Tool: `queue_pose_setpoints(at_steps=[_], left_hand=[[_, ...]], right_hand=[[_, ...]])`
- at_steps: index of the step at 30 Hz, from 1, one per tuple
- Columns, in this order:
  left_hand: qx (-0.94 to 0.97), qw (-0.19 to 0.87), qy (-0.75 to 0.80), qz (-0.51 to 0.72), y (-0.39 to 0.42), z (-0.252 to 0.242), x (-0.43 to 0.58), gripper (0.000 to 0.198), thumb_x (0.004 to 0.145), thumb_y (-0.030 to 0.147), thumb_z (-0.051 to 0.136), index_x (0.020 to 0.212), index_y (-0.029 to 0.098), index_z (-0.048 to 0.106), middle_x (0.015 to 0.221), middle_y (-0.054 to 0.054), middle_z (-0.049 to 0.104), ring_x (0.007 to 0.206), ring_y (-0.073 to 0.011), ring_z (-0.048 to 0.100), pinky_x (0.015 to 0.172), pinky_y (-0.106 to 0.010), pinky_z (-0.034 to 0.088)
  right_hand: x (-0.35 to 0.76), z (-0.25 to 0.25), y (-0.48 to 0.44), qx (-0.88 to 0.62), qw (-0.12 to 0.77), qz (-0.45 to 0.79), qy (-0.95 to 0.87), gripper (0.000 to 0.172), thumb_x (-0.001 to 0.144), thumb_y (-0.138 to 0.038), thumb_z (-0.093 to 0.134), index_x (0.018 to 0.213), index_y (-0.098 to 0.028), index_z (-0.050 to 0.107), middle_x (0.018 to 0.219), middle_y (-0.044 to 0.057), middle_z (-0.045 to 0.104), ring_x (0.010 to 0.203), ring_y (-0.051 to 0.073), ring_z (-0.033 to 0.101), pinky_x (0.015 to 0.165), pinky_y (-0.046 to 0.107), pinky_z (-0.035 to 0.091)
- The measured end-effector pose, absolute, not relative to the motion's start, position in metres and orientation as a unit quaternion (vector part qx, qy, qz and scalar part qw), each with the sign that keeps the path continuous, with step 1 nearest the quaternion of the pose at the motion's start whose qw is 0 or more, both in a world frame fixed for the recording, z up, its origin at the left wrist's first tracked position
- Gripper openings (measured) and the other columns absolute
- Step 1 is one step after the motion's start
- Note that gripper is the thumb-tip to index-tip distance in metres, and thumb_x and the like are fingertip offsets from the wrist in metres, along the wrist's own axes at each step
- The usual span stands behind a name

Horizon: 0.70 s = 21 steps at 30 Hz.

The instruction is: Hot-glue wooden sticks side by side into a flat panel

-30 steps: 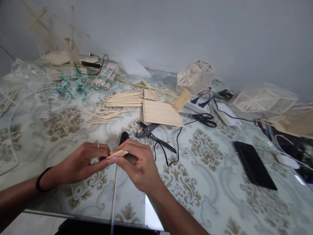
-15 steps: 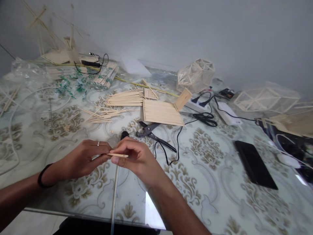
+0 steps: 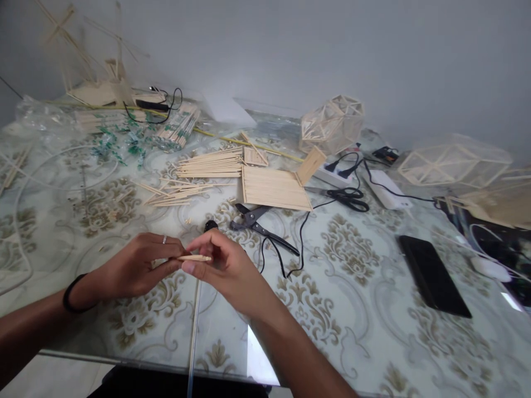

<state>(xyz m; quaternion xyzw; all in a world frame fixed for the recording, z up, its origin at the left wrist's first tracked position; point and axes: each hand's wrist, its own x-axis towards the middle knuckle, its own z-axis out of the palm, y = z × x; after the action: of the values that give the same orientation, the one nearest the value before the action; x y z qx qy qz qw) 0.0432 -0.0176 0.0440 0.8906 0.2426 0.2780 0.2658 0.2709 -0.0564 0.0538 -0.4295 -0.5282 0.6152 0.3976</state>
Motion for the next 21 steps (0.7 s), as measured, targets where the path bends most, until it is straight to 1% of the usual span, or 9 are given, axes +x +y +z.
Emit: queue_pose_setpoints(at_steps=[2, 4, 8, 13, 16, 18, 21], left_hand=[[0.877, 0.309, 0.248, 0.27, -0.018, 0.049, 0.042, 0.033, 0.111, 0.024, 0.06, 0.079, 0.018, 0.064, 0.067, 0.004, 0.064, 0.056, -0.0093, 0.055, 0.058, -0.023, 0.04], [0.864, 0.351, 0.249, 0.261, -0.018, 0.053, 0.041, 0.033, 0.11, 0.025, 0.063, 0.078, 0.017, 0.066, 0.067, 0.004, 0.064, 0.056, -0.0087, 0.054, 0.059, -0.023, 0.04], [0.837, 0.418, 0.249, 0.249, -0.018, 0.057, 0.04, 0.031, 0.109, 0.026, 0.064, 0.081, 0.017, 0.073, 0.068, 0.003, 0.069, 0.057, -0.008, 0.057, 0.061, -0.021, 0.043], [0.787, 0.504, 0.279, 0.221, -0.021, 0.059, 0.04, 0.037, 0.111, 0.033, 0.062, 0.082, 0.017, 0.077, 0.065, 0.001, 0.072, 0.057, -0.009, 0.066, 0.059, -0.018, 0.049], [0.779, 0.51, 0.297, 0.213, -0.023, 0.059, 0.041, 0.037, 0.11, 0.033, 0.062, 0.081, 0.017, 0.078, 0.064, 0.001, 0.074, 0.055, -0.0092, 0.067, 0.056, -0.017, 0.048], [0.79, 0.486, 0.309, 0.21, -0.024, 0.058, 0.043, 0.037, 0.109, 0.032, 0.062, 0.079, 0.016, 0.076, 0.062, 0.001, 0.075, 0.052, -0.0088, 0.064, 0.053, -0.017, 0.045], [0.806, 0.448, 0.326, 0.209, -0.024, 0.055, 0.045, 0.038, 0.108, 0.032, 0.062, 0.075, 0.016, 0.074, 0.06, 0.001, 0.074, 0.05, -0.0085, 0.062, 0.051, -0.017, 0.042]], right_hand=[[0.271, 0.056, -0.057, -0.469, 0.394, 0.523, -0.593, 0.015, 0.092, -0.038, 0.084, 0.098, -0.026, 0.077, 0.085, -0.002, 0.061, 0.079, 0.018, 0.057, 0.072, 0.031, 0.045], [0.271, 0.057, -0.058, -0.48, 0.39, 0.459, -0.638, 0.01, 0.097, -0.035, 0.08, 0.094, -0.025, 0.078, 0.083, -0.001, 0.066, 0.076, 0.018, 0.059, 0.07, 0.032, 0.044], [0.268, 0.057, -0.059, -0.461, 0.387, 0.417, -0.681, 0.025, 0.102, -0.038, 0.078, 0.082, -0.023, 0.078, 0.078, -0.001, 0.067, 0.071, 0.017, 0.059, 0.068, 0.031, 0.045], [0.263, 0.055, -0.059, -0.468, 0.406, 0.42, -0.663, 0.038, 0.1, -0.048, 0.078, 0.073, -0.022, 0.07, 0.07, -0.003, 0.059, 0.067, 0.016, 0.055, 0.065, 0.03, 0.044], [0.262, 0.053, -0.061, -0.476, 0.411, 0.455, -0.63, 0.038, 0.099, -0.044, 0.076, 0.071, -0.022, 0.064, 0.069, -0.003, 0.06, 0.066, 0.015, 0.055, 0.064, 0.03, 0.045], [0.262, 0.052, -0.062, -0.493, 0.401, 0.47, -0.612, 0.034, 0.097, -0.041, 0.074, 0.071, -0.022, 0.063, 0.068, -0.002, 0.062, 0.065, 0.016, 0.056, 0.063, 0.031, 0.045], [0.263, 0.052, -0.063, -0.517, 0.389, 0.465, -0.605, 0.031, 0.096, -0.041, 0.073, 0.073, -0.022, 0.064, 0.067, -0.002, 0.063, 0.063, 0.015, 0.055, 0.06, 0.03, 0.044]])
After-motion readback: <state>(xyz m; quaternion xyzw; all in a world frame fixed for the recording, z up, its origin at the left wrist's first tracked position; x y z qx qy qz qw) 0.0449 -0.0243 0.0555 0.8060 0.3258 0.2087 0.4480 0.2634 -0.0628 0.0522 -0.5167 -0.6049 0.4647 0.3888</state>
